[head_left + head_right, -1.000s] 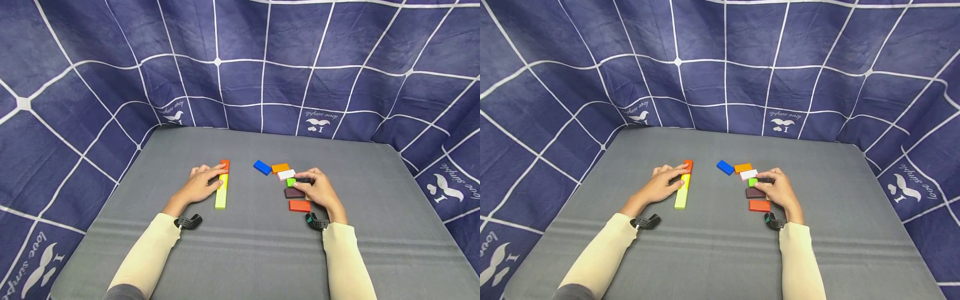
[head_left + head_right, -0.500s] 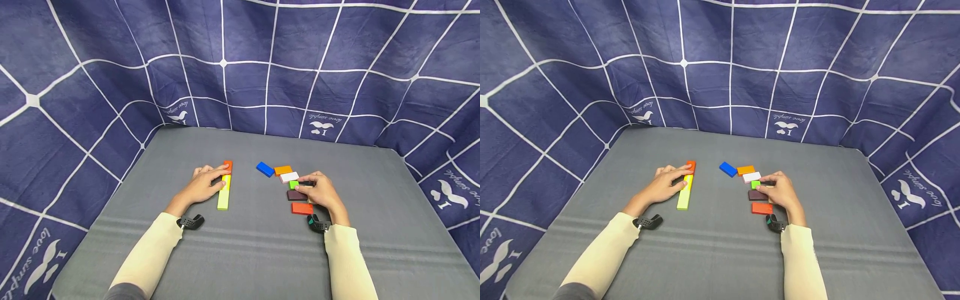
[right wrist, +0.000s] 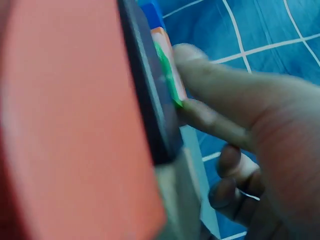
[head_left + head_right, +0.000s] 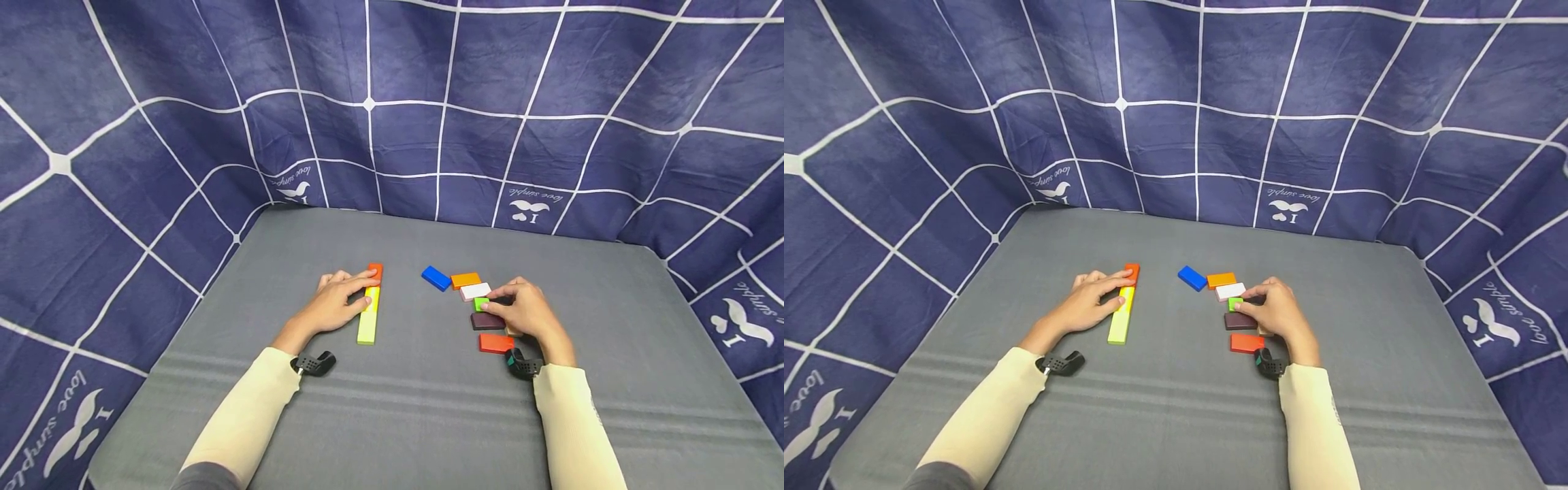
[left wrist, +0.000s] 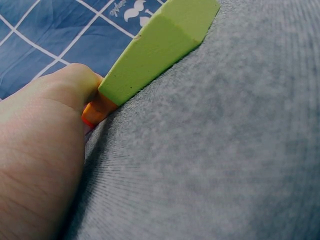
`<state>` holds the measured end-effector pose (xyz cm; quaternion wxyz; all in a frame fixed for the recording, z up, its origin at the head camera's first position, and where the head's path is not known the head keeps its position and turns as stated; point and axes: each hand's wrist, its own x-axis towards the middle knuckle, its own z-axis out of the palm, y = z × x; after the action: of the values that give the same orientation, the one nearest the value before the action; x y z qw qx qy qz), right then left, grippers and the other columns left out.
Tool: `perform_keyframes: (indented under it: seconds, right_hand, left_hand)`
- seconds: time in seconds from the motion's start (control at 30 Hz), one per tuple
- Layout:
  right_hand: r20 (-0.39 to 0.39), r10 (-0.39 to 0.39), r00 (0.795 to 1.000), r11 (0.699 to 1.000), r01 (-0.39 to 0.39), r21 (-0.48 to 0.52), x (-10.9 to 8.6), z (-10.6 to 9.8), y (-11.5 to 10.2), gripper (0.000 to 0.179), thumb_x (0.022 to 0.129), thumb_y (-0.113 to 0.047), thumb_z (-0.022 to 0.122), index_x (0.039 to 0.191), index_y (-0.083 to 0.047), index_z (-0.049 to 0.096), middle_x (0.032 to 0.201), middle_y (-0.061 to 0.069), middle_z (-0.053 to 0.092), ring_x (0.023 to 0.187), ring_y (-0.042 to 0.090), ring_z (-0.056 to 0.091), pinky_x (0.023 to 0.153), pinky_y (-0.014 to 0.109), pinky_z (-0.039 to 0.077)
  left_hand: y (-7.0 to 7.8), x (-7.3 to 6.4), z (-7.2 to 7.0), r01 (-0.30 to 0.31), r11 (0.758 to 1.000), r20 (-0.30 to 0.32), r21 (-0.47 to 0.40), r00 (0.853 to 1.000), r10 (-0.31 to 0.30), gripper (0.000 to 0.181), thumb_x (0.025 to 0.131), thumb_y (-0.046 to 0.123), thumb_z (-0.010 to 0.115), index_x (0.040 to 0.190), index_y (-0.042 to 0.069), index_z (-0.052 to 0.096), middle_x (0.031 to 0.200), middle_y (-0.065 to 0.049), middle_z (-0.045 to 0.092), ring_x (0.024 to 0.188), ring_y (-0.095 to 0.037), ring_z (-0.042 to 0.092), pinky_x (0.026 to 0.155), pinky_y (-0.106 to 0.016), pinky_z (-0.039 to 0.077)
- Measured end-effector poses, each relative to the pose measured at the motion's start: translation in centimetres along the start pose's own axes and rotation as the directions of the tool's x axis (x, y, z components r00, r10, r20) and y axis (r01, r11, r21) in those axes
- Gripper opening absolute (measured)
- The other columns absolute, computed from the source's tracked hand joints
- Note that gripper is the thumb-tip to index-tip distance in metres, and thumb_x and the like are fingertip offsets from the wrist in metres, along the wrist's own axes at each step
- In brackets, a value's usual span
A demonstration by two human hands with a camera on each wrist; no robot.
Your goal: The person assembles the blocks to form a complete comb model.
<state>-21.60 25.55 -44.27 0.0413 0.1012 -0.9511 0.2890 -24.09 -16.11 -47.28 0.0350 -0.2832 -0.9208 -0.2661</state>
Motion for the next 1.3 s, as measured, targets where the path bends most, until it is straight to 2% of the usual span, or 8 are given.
perform_keyframes:
  seconds: [0.1,0.23,0.43,0.63,0.8,0.93,1.17,1.3]
  right_hand:
    - [-0.015,0.050,0.999,0.999,-0.050,-0.008,0.0,0.3,-0.3,0.037,0.076,-0.044,0.086,0.099,-0.015,0.081,0.099,0.008,0.065,0.091,0.025,0.058,0.079,0.035,0.041]
    - [-0.038,0.079,0.996,0.997,-0.080,-0.012,-0.1,0.8,-0.7,0.044,0.072,-0.048,0.087,0.097,-0.013,0.080,0.100,0.010,0.064,0.092,0.027,0.057,0.080,0.037,0.042]
    - [-0.065,0.082,0.994,0.996,-0.085,-0.035,-0.2,1.3,-0.9,0.042,0.073,-0.046,0.085,0.095,-0.011,0.079,0.099,0.011,0.063,0.093,0.028,0.058,0.080,0.038,0.042]
    - [-0.097,0.079,0.992,0.994,-0.086,-0.070,-0.3,1.4,-1.1,0.039,0.073,-0.045,0.085,0.096,-0.015,0.080,0.097,0.005,0.062,0.089,0.027,0.058,0.076,0.036,0.041]
    - [-0.166,0.037,0.985,0.993,-0.055,-0.105,-0.5,1.2,-1.5,0.039,0.071,-0.047,0.084,0.096,-0.017,0.080,0.093,0.001,0.060,0.081,0.024,0.057,0.070,0.036,0.041]
    - [-0.206,-0.014,0.978,0.994,-0.009,-0.109,-0.6,1.2,-1.8,0.039,0.070,-0.046,0.086,0.095,-0.017,0.080,0.093,0.000,0.060,0.080,0.021,0.056,0.071,0.035,0.041]
    - [-0.303,-0.132,0.944,0.987,0.096,-0.132,-0.4,1.0,-2.8,0.037,0.067,-0.044,0.087,0.091,-0.017,0.080,0.091,0.006,0.063,0.077,0.019,0.055,0.070,0.038,0.038]
    - [-0.315,-0.156,0.936,0.984,0.118,-0.134,-0.5,0.7,-3.6,0.037,0.066,-0.043,0.088,0.091,-0.017,0.080,0.091,0.007,0.062,0.078,0.022,0.056,0.071,0.038,0.036]
  left_hand:
    - [0.0,0.0,0.0,0.003,1.000,-0.001,0.006,1.000,-0.003,0.044,0.100,0.040,0.057,0.144,0.036,0.054,0.158,0.014,0.042,0.105,-0.009,0.048,0.095,-0.040,0.024]
    - [0.0,-0.1,0.1,0.010,1.000,0.000,0.008,1.000,-0.010,0.044,0.100,0.041,0.056,0.144,0.038,0.054,0.157,0.015,0.042,0.107,-0.009,0.048,0.094,-0.040,0.024]
    - [0.0,-0.2,0.1,0.009,1.000,-0.002,0.017,1.000,-0.009,0.044,0.100,0.043,0.056,0.144,0.036,0.055,0.157,0.017,0.042,0.109,-0.009,0.049,0.094,-0.040,0.024]
    - [0.0,-0.3,0.1,0.015,1.000,0.004,0.018,1.000,-0.015,0.044,0.100,0.042,0.056,0.144,0.036,0.055,0.157,0.016,0.042,0.108,-0.009,0.049,0.093,-0.040,0.024]
    - [-0.1,-0.3,0.0,0.005,1.000,-0.003,0.021,1.000,-0.005,0.044,0.100,0.043,0.056,0.144,0.037,0.055,0.157,0.016,0.043,0.108,-0.009,0.049,0.095,-0.040,0.024]
    - [-0.1,-0.3,0.1,0.000,1.000,-0.009,0.021,1.000,0.000,0.044,0.100,0.043,0.057,0.143,0.036,0.055,0.156,0.016,0.044,0.107,-0.009,0.049,0.096,-0.041,0.024]
    - [0.0,-0.2,0.1,0.002,1.000,-0.012,0.030,1.000,-0.001,0.044,0.100,0.044,0.056,0.143,0.036,0.055,0.156,0.015,0.044,0.106,-0.009,0.049,0.095,-0.040,0.025]
    - [-0.1,-0.2,0.0,0.002,0.999,-0.009,0.036,1.000,-0.002,0.044,0.100,0.044,0.056,0.143,0.036,0.055,0.156,0.015,0.044,0.106,-0.010,0.049,0.094,-0.040,0.025]
